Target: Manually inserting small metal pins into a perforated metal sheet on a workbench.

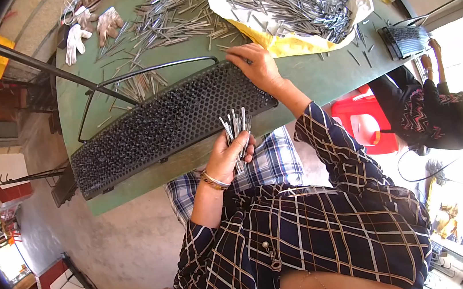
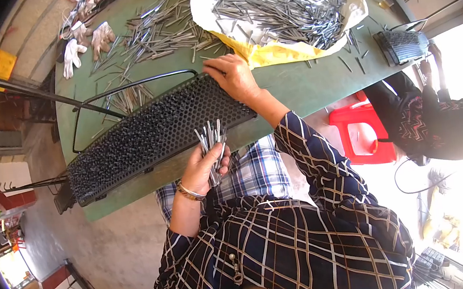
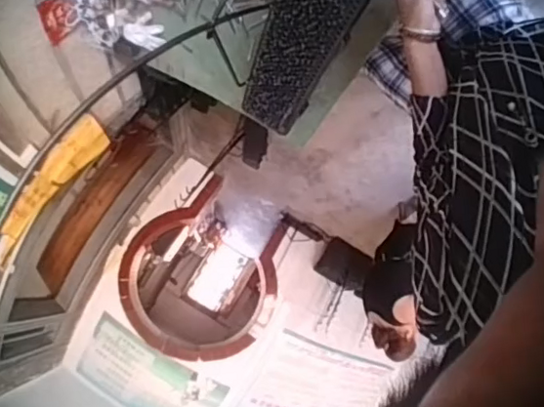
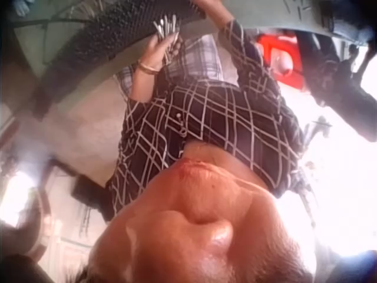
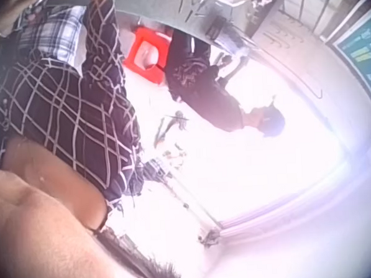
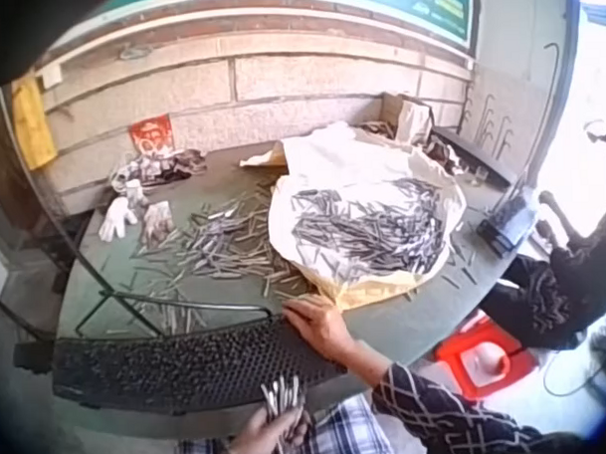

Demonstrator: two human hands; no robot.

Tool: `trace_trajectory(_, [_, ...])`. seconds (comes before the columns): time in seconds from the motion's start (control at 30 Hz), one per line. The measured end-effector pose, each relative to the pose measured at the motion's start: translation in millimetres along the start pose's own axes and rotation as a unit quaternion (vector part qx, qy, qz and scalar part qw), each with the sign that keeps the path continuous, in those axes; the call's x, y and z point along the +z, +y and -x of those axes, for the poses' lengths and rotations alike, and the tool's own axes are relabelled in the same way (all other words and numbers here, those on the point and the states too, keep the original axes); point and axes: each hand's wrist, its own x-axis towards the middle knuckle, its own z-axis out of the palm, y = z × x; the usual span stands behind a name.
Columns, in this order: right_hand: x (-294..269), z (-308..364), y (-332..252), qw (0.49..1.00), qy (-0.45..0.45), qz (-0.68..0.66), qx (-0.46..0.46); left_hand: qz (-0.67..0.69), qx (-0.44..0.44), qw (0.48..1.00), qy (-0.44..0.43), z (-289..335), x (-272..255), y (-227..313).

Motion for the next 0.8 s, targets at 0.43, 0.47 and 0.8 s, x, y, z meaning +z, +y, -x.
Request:
trace_trajectory(0.43, [-35,10,-69,0.943,-0.282,-0.178,0.002,-0.056,0.041,0.998,0.012,-3,2,6])
trace_trajectory(0.47, [-35,13,-71,0.927,-0.315,-0.204,0.009,-0.068,0.047,0.996,0.012,-4,4,8])
trace_trajectory(0.8, [-41,-7,-34,0.930,-0.071,-0.259,0.251,-0.013,0.028,0.999,0.013,-7,5,6])
